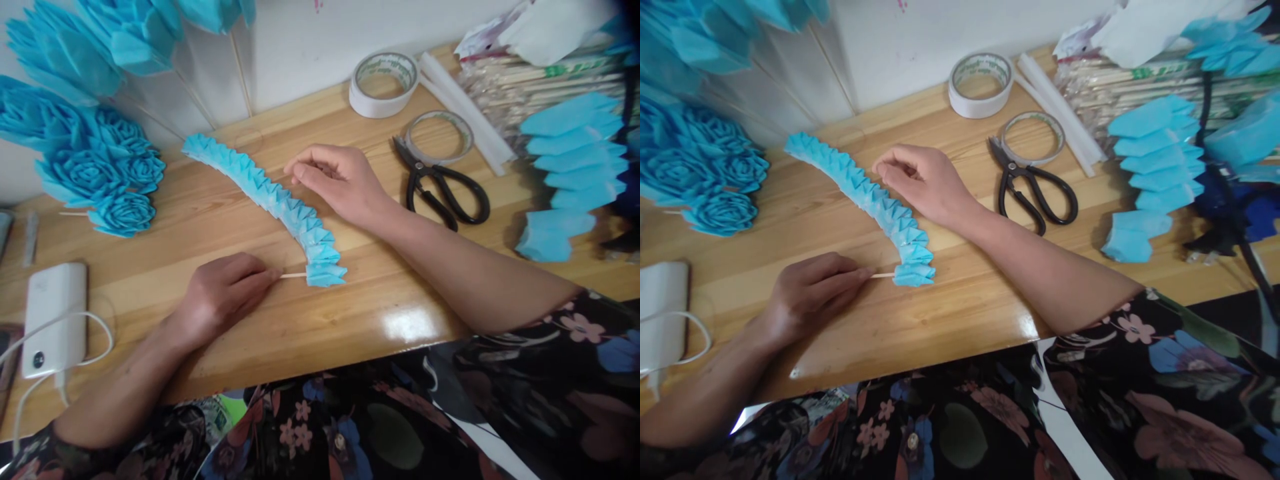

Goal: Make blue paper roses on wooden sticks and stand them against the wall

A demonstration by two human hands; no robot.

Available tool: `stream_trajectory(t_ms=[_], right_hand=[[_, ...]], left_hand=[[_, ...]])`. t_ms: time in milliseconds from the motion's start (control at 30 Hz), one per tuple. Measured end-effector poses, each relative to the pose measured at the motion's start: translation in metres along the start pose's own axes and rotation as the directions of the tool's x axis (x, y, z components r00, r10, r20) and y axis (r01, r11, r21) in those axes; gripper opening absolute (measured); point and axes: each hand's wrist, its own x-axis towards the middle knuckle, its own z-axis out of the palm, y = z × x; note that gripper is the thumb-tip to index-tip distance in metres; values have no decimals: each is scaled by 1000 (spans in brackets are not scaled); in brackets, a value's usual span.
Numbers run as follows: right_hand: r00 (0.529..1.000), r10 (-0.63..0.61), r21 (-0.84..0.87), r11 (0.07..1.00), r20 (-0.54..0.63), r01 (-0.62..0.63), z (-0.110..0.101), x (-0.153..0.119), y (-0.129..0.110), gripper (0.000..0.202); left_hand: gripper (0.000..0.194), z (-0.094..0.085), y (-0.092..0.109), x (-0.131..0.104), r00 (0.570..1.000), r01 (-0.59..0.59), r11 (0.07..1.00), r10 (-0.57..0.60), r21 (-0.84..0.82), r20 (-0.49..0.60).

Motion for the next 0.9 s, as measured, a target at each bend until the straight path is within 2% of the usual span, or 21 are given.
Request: stream_trajectory(t_ms=[900], right_hand=[[999, -32, -10, 999, 27, 32, 1, -1, 2, 20]], left_hand=[[25, -8, -2, -8, 990, 104, 993, -99, -49, 101]])
